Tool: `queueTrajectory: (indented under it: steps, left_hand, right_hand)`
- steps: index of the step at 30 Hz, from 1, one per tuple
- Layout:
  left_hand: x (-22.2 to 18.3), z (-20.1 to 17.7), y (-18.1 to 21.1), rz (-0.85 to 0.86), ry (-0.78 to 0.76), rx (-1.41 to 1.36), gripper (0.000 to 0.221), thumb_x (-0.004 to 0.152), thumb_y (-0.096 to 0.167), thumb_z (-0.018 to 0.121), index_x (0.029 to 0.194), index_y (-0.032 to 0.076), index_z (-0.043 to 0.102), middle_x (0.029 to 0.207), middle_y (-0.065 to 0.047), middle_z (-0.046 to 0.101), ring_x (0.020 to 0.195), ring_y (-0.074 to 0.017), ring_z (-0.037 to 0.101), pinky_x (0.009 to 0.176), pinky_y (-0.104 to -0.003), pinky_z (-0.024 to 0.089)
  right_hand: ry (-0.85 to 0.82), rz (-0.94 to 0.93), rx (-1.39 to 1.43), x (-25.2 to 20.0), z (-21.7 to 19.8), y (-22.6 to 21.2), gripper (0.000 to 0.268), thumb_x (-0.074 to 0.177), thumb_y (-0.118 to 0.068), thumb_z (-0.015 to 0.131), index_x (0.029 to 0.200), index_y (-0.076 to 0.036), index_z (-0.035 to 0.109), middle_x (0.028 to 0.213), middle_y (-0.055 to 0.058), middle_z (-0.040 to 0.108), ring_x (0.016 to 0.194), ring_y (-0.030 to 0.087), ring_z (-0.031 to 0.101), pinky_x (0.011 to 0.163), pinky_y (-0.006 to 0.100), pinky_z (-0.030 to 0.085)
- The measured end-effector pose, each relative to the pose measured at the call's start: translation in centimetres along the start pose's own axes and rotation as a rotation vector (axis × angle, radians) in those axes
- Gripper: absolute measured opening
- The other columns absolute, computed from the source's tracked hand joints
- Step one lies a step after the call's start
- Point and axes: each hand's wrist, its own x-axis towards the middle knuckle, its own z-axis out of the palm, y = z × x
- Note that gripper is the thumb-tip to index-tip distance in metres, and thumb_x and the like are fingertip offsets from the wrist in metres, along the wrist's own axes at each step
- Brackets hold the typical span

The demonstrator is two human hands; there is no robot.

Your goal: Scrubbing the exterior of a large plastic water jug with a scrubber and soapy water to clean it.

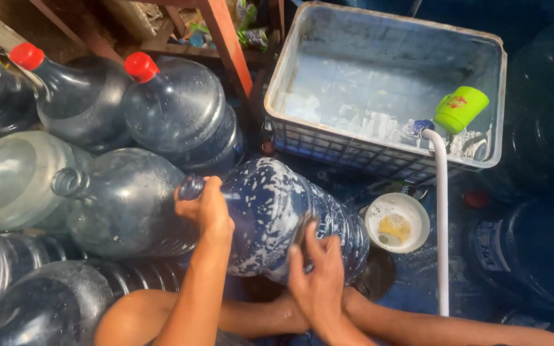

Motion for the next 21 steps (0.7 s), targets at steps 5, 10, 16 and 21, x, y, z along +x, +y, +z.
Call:
queueTrajectory:
  steps: [5, 10, 16, 21]
  left_hand:
    - [-0.1, -0.7, -0.3, -0.011, -0.063, 0.070, 0.033, 0.072, 0.000, 0.067, 0.104, 0.003, 0.062, 0.087, -0.005, 0.069, 0.074, -0.0129, 0.064, 0.073, -0.022, 0.053]
    - [-0.8, 0.8, -1.0, -0.026, 0.059, 0.217, 0.052, 0.061, 0.004, 0.079, 0.110, 0.009, 0.064, 0.076, 0.003, 0.064, 0.077, -0.0090, 0.064, 0.080, -0.027, 0.053]
    - [0.3, 0.5, -0.9, -0.021, 0.000, 0.222, 0.059, 0.064, 0.001, 0.076, 0.120, 0.004, 0.058, 0.078, 0.000, 0.067, 0.082, -0.0120, 0.061, 0.089, -0.031, 0.049]
    - [0.3, 1.2, -1.7, 0.011, -0.039, 0.198, 0.061, 0.062, 0.000, 0.076, 0.121, 0.004, 0.057, 0.076, -0.001, 0.066, 0.080, -0.0113, 0.061, 0.089, -0.030, 0.049]
  right_hand:
    - [0.009, -0.123, -0.105, -0.8, 0.2, 1.1, 0.056, 0.084, -0.026, 0.072, 0.131, 0.002, 0.063, 0.092, 0.012, 0.054, 0.077, 0.024, 0.053, 0.069, 0.035, 0.045]
    - [-0.141, 0.100, -0.153, 9.5, 1.9, 6.6, 0.040, 0.095, -0.034, 0.055, 0.123, -0.016, 0.077, 0.091, 0.014, 0.062, 0.086, 0.041, 0.057, 0.071, 0.054, 0.045]
    - [0.010, -0.150, -0.040, 0.8, -1.1, 2.7, 0.044, 0.092, -0.025, 0.065, 0.131, -0.003, 0.070, 0.090, 0.010, 0.058, 0.078, 0.031, 0.058, 0.070, 0.040, 0.046]
    - [0.047, -0.176, 0.091, 4.3, -0.8, 6.5, 0.048, 0.087, 0.000, 0.064, 0.135, -0.005, 0.067, 0.103, 0.017, 0.063, 0.085, 0.039, 0.058, 0.080, 0.046, 0.044]
